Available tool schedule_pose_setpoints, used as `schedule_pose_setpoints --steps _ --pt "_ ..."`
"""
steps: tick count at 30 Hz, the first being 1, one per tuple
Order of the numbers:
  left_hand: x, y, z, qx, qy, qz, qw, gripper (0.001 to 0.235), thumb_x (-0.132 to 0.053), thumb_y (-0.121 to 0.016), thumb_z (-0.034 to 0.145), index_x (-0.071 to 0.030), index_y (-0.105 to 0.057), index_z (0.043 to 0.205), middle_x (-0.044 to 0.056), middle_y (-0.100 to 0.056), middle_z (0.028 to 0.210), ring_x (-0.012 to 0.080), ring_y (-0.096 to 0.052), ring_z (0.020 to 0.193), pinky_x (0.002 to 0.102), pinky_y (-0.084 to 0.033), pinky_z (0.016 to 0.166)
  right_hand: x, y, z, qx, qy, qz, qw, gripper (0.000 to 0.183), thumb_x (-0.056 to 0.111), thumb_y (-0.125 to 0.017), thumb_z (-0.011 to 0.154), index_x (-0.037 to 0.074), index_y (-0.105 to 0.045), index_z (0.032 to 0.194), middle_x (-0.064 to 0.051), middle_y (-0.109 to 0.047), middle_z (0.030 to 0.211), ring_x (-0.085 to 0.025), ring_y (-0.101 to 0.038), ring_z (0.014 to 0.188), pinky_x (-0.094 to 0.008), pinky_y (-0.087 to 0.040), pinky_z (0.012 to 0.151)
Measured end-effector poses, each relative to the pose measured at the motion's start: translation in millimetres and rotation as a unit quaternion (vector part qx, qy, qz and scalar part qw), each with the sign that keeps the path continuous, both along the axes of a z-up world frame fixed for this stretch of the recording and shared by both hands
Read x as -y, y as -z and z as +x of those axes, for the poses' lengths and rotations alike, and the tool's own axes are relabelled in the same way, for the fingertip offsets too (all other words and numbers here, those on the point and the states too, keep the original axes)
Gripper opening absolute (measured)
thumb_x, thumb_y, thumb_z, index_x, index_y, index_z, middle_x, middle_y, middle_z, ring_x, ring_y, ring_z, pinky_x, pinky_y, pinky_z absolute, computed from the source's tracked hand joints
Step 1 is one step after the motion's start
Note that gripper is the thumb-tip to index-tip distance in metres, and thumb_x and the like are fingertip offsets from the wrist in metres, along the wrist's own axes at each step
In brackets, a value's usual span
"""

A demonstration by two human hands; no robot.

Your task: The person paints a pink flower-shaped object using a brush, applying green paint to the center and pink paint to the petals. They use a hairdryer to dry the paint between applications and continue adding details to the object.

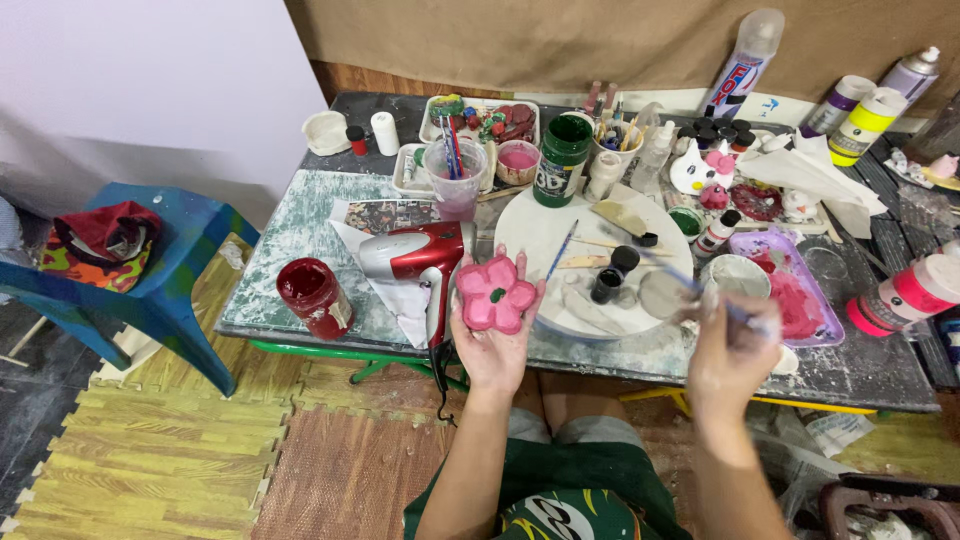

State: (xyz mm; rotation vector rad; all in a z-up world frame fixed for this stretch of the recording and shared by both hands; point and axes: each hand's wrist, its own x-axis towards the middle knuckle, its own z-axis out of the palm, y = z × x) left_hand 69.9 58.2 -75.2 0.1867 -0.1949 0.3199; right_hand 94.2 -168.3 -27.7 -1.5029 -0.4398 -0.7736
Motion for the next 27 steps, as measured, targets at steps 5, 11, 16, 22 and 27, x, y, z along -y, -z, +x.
schedule_pose_setpoints --steps 5,11,16,22,27 --pt "4 -7 6 0.06 -0.001 0.001 0.998 0.061 -0.048 -0.042 0.105 -0.031 -0.027 0.162 0.014 -0.03 0.168 0.0407 -0.028 0.155 0.068 -0.026 0.122 7 -42 52 -0.013 -0.049 0.0 0.999 0.015 0.007 -0.061 0.12 0.0 -0.051 0.112 -0.012 -0.065 0.104 -0.017 -0.068 0.093 -0.031 -0.059 0.076" --pt "1 -15 15 0.063 0.08 -0.016 0.995 0.068 -0.054 -0.044 0.104 -0.03 -0.023 0.164 0.012 -0.027 0.169 0.0375 -0.027 0.156 0.068 -0.025 0.122 -4 -67 108 -0.009 -0.12 0.028 0.992 0.01 0.011 -0.058 0.119 0.005 -0.049 0.118 -0.01 -0.067 0.113 -0.016 -0.072 0.102 -0.031 -0.06 0.084" --pt "-4 -14 38 0.056 0.103 0.005 0.993 0.07 -0.056 -0.043 0.104 -0.027 -0.023 0.165 0.012 -0.028 0.17 0.0366 -0.029 0.155 0.065 -0.027 0.122 0 -77 155 -0.037 -0.086 -0.045 0.995 0.009 0.01 -0.058 0.122 0.002 -0.055 0.123 -0.01 -0.068 0.114 -0.014 -0.068 0.102 -0.028 -0.052 0.081" --pt "-12 -9 83 0.016 0.075 0.066 0.995 0.066 -0.051 -0.04 0.105 -0.021 -0.027 0.162 0.012 -0.034 0.166 0.0365 -0.036 0.151 0.064 -0.033 0.119 -7 -104 196 0.013 -0.065 -0.23 0.971 0.018 0.009 -0.061 0.122 0.0 -0.05 0.112 -0.009 -0.067 0.1 -0.013 -0.067 0.092 -0.028 -0.053 0.082" --pt "-11 -1 131 -0.007 0.044 0.061 0.997 0.06 -0.049 -0.037 0.106 -0.021 -0.032 0.159 0.01 -0.04 0.16 0.0364 -0.041 0.147 0.065 -0.037 0.114 -48 -128 220 0.03 -0.059 -0.39 0.919 0.013 0.009 -0.062 0.108 -0.002 -0.055 0.106 -0.02 -0.062 0.103 -0.024 -0.071 0.088 -0.035 -0.055 0.075"
